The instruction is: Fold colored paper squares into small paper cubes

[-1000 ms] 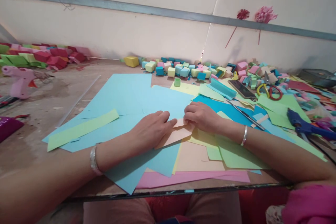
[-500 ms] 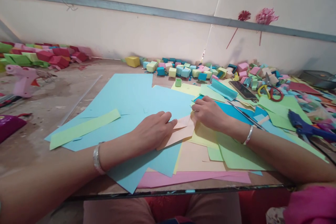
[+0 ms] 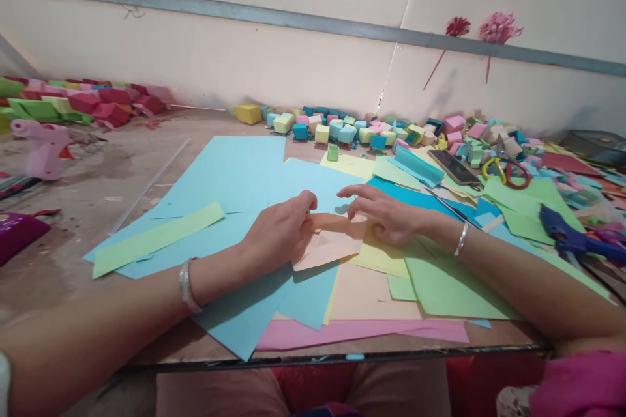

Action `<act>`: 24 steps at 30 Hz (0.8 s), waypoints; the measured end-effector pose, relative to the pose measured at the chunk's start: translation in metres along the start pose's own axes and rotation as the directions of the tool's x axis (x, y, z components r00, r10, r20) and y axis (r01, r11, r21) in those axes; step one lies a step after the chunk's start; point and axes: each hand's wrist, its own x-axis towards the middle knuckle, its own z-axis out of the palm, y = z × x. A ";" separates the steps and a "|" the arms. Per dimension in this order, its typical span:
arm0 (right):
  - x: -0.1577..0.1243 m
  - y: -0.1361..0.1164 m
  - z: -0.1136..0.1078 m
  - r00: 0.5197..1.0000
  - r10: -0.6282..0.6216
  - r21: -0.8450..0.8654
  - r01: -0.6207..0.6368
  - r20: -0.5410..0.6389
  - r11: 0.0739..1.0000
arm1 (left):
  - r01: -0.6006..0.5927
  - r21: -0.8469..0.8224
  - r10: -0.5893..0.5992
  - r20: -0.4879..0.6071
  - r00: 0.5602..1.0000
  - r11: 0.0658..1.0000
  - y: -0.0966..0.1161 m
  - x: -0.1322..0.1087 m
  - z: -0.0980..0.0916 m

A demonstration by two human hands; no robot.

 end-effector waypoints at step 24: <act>0.013 -0.010 0.025 0.962 0.006 -0.326 -0.098 -0.274 0.940 | -0.091 -0.302 0.084 -0.035 0.996 0.949 0.011 0.000 -0.009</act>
